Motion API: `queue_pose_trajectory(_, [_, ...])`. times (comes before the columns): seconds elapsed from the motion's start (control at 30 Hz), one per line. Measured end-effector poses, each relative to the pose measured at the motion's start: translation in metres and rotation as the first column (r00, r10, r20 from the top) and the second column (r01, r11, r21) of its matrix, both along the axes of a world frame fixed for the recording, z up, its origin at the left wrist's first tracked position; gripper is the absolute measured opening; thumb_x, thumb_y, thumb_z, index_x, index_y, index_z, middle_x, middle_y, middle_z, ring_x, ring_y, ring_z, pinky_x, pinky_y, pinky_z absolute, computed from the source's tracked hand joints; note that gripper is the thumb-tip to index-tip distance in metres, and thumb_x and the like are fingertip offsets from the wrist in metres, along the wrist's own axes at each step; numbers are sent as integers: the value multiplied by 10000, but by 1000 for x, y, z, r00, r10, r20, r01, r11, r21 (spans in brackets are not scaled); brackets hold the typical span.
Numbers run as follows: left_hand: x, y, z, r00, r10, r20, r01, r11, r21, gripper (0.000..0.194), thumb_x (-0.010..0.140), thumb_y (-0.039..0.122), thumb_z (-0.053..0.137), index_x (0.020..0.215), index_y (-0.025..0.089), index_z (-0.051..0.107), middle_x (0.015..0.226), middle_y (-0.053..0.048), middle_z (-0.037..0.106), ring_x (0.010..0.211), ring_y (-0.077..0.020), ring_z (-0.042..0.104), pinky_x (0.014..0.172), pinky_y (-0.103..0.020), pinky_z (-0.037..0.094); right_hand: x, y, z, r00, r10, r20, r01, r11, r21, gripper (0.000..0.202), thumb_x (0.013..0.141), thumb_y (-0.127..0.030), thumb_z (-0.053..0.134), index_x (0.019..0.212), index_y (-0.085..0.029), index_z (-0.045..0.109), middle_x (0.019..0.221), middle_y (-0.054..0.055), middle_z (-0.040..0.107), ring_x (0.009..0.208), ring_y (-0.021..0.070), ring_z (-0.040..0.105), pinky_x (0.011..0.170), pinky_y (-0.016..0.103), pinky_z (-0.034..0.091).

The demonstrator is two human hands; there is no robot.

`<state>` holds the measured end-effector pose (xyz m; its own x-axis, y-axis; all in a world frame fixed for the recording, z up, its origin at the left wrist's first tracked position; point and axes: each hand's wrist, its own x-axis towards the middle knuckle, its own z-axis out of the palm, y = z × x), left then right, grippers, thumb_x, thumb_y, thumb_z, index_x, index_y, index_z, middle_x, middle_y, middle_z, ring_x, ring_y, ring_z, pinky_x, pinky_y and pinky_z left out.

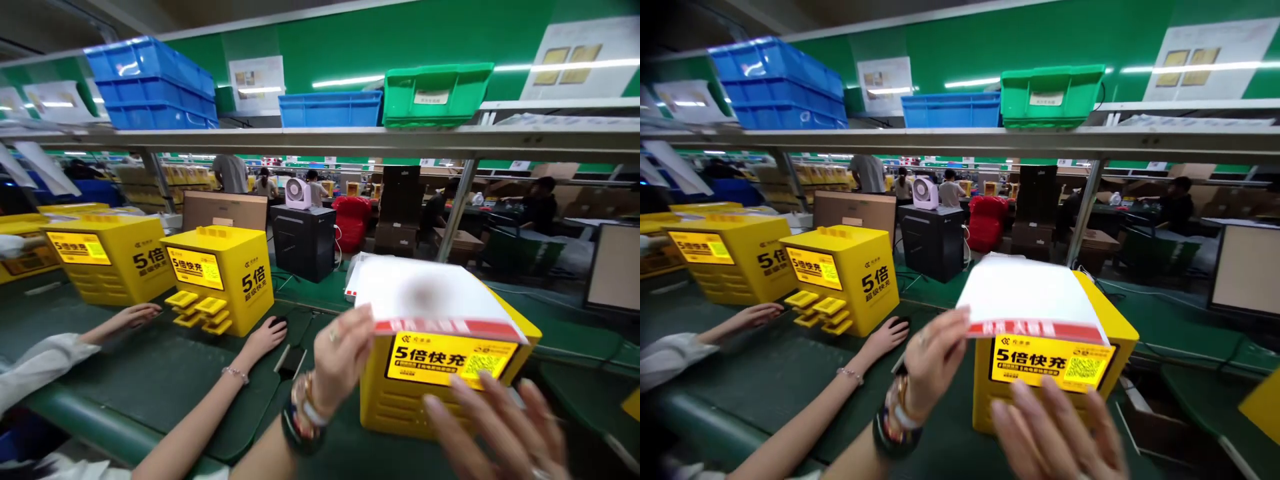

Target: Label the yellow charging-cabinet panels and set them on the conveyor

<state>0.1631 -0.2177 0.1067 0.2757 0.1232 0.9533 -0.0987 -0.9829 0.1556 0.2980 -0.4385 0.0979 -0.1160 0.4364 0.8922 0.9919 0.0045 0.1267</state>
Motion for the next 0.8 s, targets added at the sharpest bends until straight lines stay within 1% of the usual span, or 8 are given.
queue_pose_trajectory(0.07, [-22,-35,-26,998,-50,-29,51,998,27,405,862,39,604,1223,222,622,1182,-85,699,1195,-205,641,1002,-315,554,-24,26,7,961,-34,276,37,999,-6,335,951,-88,524,1212,-218,689,1229,75,673,1192,271,592,1098,450,332])
queue_pose_trajectory(0.17, [-40,-64,-58,989,-138,56,149,926,-346,453,887,213,663,1323,278,560,1391,-97,569,1348,-255,516,1082,-375,501,-38,47,10,971,-50,234,54,998,-12,309,981,-47,437,1144,-118,690,1122,119,700,1025,279,641,940,457,380])
queue_pose_trajectory(0.2, [-40,-68,-63,976,-188,110,217,819,-531,425,915,314,638,1328,285,547,1416,-103,542,1343,-265,515,1062,-384,508,-37,48,8,981,-52,185,55,998,-13,297,975,-32,450,1132,-117,688,1078,113,706,977,272,643,902,446,387])
queue_pose_trajectory(0.27, [-34,-70,-63,913,-339,226,370,456,-810,377,955,463,543,1259,243,572,1310,-124,604,1197,-254,610,939,-353,550,-33,44,2,990,-60,131,64,998,-23,286,958,-16,479,1137,-121,675,1044,110,704,949,275,631,862,434,393])
queue_pose_trajectory(0.33, [-24,-70,-54,803,-491,338,444,116,-888,323,952,466,551,1104,192,630,1085,-99,682,974,-200,667,824,-291,541,-28,37,-4,993,-57,106,60,998,-31,287,950,-15,493,1146,-139,662,1045,102,697,946,272,622,850,424,395])
queue_pose_trajectory(0.4, [-12,-71,-42,706,-556,440,495,-57,-867,289,893,424,662,1023,166,659,979,-68,690,874,-158,648,801,-255,507,-26,30,-7,999,-36,24,37,998,-50,264,957,-50,512,1152,-168,646,1053,85,689,947,254,620,852,407,404])
queue_pose_trajectory(0.53, [11,-84,-25,612,-574,544,567,-161,-808,277,819,395,759,952,162,692,847,-24,673,764,-112,589,765,-230,472,-27,21,-10,977,65,-202,-76,996,-51,244,971,-270,593,1190,-161,598,1097,92,665,997,228,621,882,362,456])
queue_pose_trajectory(0.8, [42,-117,-10,546,-712,441,576,-63,-815,297,779,437,789,832,152,722,810,-40,676,780,-131,592,816,-261,469,0,-13,-15,938,78,-339,-51,995,87,136,956,-245,628,1080,-219,675,1020,32,713,907,181,680,848,297,509])
